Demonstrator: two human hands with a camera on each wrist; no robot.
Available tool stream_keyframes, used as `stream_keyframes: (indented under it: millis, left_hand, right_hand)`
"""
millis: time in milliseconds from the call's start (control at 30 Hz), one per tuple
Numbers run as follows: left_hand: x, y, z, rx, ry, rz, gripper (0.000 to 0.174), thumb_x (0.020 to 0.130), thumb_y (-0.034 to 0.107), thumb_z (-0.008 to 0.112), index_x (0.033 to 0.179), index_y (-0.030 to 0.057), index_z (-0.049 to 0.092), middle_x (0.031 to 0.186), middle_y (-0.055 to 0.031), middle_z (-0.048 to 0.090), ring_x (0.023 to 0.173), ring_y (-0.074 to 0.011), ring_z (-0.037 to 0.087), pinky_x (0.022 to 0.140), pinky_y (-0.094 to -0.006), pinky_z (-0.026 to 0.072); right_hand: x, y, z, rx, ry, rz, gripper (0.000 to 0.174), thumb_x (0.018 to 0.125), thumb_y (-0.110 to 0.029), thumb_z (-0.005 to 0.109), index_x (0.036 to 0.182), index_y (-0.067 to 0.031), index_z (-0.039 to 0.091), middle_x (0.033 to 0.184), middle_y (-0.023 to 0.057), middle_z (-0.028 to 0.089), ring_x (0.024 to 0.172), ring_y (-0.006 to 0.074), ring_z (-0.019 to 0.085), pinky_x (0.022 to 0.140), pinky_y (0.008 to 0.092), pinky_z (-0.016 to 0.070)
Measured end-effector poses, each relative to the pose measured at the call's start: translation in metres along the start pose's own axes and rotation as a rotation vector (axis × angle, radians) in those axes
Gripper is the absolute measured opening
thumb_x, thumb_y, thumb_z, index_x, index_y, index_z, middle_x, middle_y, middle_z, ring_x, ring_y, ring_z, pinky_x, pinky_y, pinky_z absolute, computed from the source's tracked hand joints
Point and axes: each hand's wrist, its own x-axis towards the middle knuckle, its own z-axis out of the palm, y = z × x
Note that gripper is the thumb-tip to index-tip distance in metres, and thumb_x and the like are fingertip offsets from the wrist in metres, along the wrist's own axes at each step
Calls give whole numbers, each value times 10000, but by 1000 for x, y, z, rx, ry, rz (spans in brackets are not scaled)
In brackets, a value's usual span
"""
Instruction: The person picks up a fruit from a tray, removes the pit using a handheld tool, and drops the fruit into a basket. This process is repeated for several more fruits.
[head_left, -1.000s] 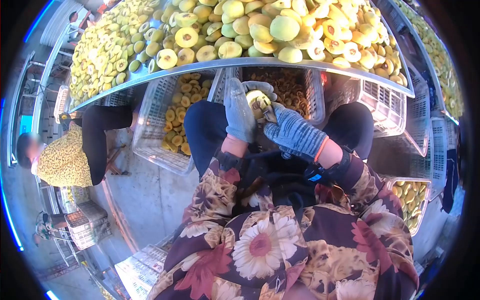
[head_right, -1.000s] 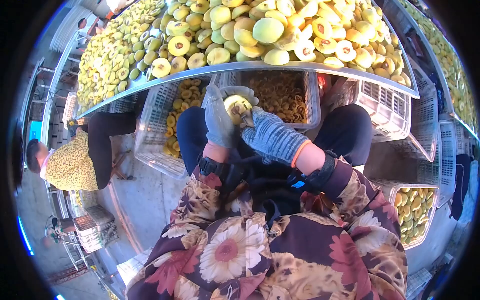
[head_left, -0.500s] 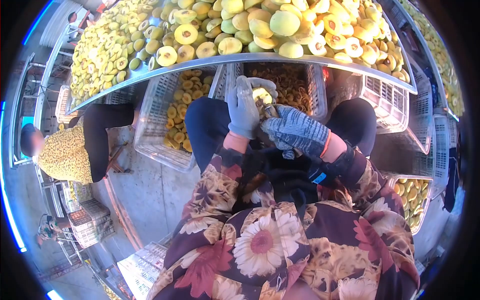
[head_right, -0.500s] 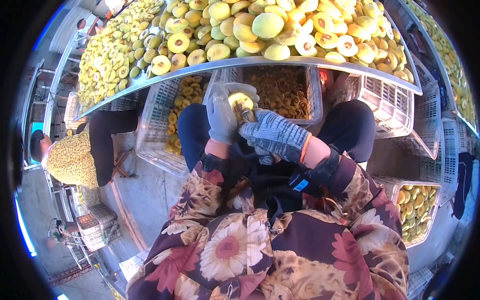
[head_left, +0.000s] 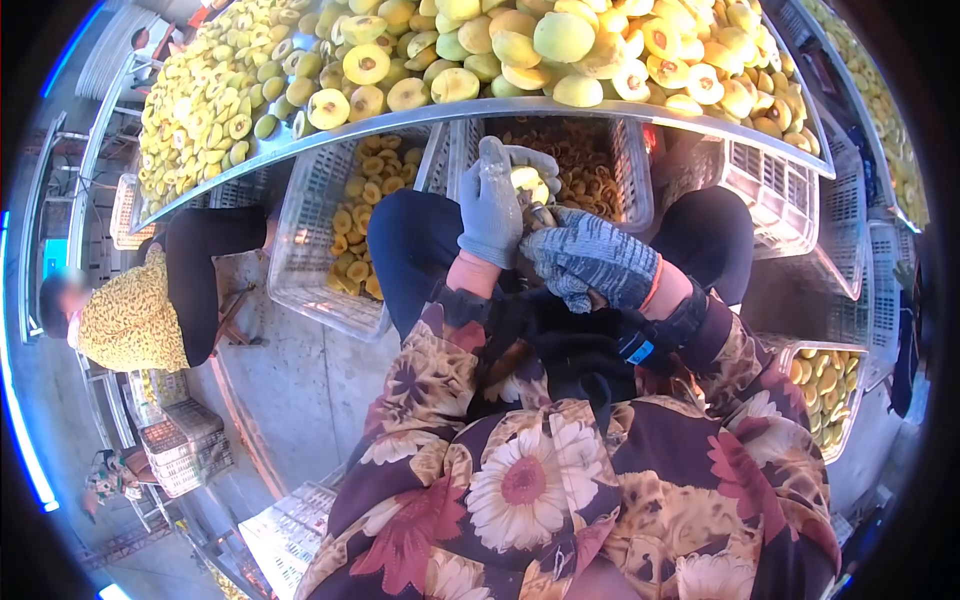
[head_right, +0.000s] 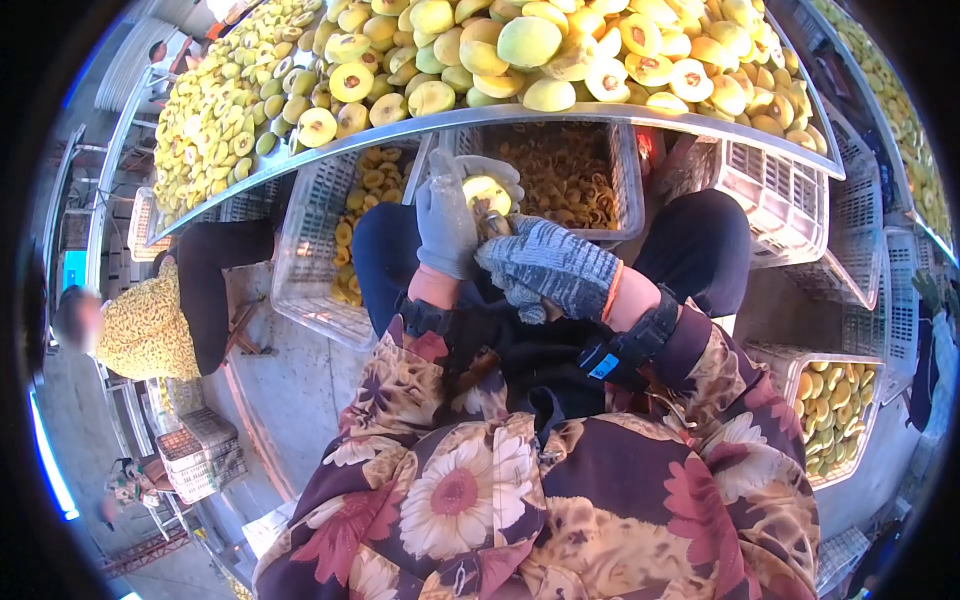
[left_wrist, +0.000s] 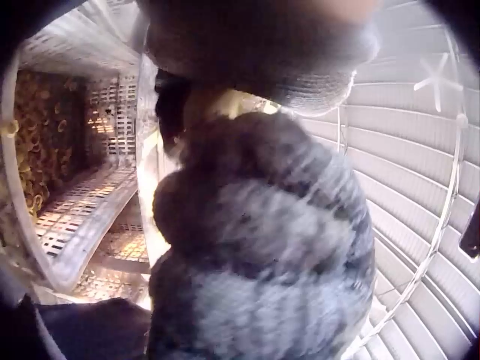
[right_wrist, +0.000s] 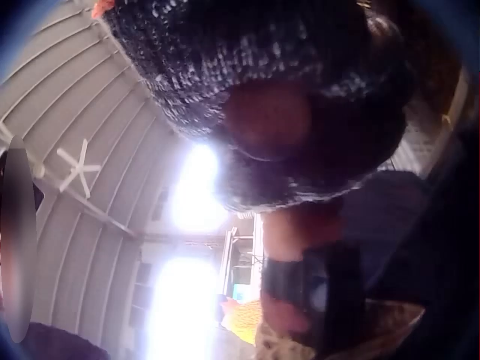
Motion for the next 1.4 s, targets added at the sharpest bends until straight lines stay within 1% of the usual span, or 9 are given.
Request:
stream_keyframes:
  millis: [67, 200, 533, 833, 867, 1000, 1200, 1233, 1400]
  left_hand:
    - [1, 1, -1, -22, -27, -28, 647, 966, 545, 339, 807, -21, 610, 743, -126, 642, 606, -186, 626, 571, -286, 539]
    - [8, -5, -6, -85, -49, -115, 661, 956, 567, 339, 789, -15, 603, 737, -126, 637, 594, -186, 622, 555, -285, 538]
    - [18, -13, 11, -79, 109, -83, 682, 963, 567, 313, 745, -10, 604, 680, -117, 624, 560, -187, 604, 520, -278, 521]
    - [29, -18, 6, -185, 213, -234, 693, 960, 575, 294, 774, -1, 632, 718, -108, 643, 664, -231, 624, 645, -359, 541]
    - [29, -18, 1, -244, 196, -211, 684, 958, 580, 296, 810, 2, 630, 742, -111, 646, 678, -239, 628, 656, -362, 543]
    - [24, -6, -16, -377, 133, -178, 657, 946, 598, 312, 931, 16, 616, 827, -121, 654, 730, -266, 645, 682, -384, 552]
    - [13, 45, -65, -261, 190, 25, 567, 948, 538, 400, 952, 13, 613, 832, -110, 651, 714, -231, 647, 642, -347, 550]
    - [6, 53, -94, -158, 249, 115, 526, 959, 500, 410, 943, 17, 617, 825, -110, 649, 696, -218, 644, 631, -338, 546]
    - [16, 55, -208, 522, 752, 187, 290, 900, 302, 550, 976, 38, 644, 982, -127, 640, 911, -248, 602, 796, -341, 477]
  right_hand:
    - [-6, -4, 0, 279, -36, 81, 206, 895, -214, 588, 963, -33, 517, 625, 39, 514, 456, 123, 503, 400, 280, 414]
    - [13, -5, 1, -633, 229, 89, 269, 868, -220, 594, 1003, 0, 520, 647, 59, 567, 483, 154, 547, 430, 295, 439]
    - [16, 0, -3, -1136, 459, -81, 487, 809, -217, 600, 1207, 31, 469, 886, 276, 633, 870, 405, 629, 743, 462, 510]
    - [27, 16, -29, -1488, 671, -151, 295, 898, -162, 479, 1166, -40, 486, 861, 209, 656, 784, 361, 658, 672, 444, 523]
    - [33, 23, -33, -1407, 766, -368, 237, 863, -160, 511, 1057, -24, 497, 840, 208, 662, 747, 368, 665, 642, 454, 527]
    - [19, 7, -32, -1356, 907, -182, 274, 842, -210, 557, 1074, -75, 505, 788, 210, 652, 755, 372, 658, 632, 481, 515]
    - [86, 51, -125, -1980, 268, 288, 279, 799, -182, 629, 1057, -88, 677, 985, 133, 694, 914, 303, 675, 696, 435, 548]
    - [91, 54, -130, -1829, 370, 380, 274, 782, -162, 648, 1044, -96, 699, 1035, 114, 692, 976, 291, 665, 714, 436, 547]
    - [76, 40, -113, -2173, 27, 429, 228, 791, -184, 644, 996, -112, 712, 996, 88, 705, 939, 271, 678, 689, 447, 539]
